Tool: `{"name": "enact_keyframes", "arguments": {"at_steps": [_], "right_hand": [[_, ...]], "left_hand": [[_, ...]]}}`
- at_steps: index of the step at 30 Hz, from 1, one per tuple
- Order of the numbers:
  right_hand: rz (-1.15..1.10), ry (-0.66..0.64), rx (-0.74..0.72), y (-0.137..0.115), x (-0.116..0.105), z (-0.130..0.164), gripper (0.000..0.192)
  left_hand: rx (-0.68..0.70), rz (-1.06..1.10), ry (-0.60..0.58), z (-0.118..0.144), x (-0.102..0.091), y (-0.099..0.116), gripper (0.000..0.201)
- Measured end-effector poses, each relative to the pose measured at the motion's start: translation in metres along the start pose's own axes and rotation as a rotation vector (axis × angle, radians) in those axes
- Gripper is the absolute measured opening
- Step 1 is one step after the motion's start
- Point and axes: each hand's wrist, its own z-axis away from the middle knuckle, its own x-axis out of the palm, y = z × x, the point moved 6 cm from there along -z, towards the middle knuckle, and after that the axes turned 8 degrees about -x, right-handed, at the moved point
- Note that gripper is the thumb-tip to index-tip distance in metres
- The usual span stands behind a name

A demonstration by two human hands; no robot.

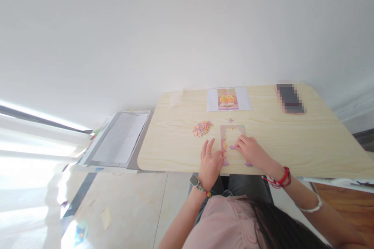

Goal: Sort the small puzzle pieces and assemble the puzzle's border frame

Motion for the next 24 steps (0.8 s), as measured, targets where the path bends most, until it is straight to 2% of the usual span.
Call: {"name": "enact_keyframes", "arguments": {"at_steps": [5, 13, 18, 24], "right_hand": [[-0.019, 0.053, -0.008, -0.005, -0.006, 0.01, 0.014], [-0.059, 0.052, -0.052, -0.032, -0.011, 0.029, 0.02], [-0.02, 0.024, -0.081, -0.04, -0.012, 0.032, 0.022], [0.023, 0.051, -0.099, -0.042, -0.01, 0.03, 0.022]], "left_hand": [[-0.007, 0.001, -0.005, -0.001, 0.0, -0.001, 0.019], [0.025, 0.032, -0.026, 0.003, -0.003, 0.003, 0.02], [0.07, 0.062, -0.047, 0.012, -0.005, 0.006, 0.02], [0.09, 0.041, -0.063, 0.017, -0.003, 0.008, 0.02]]}}
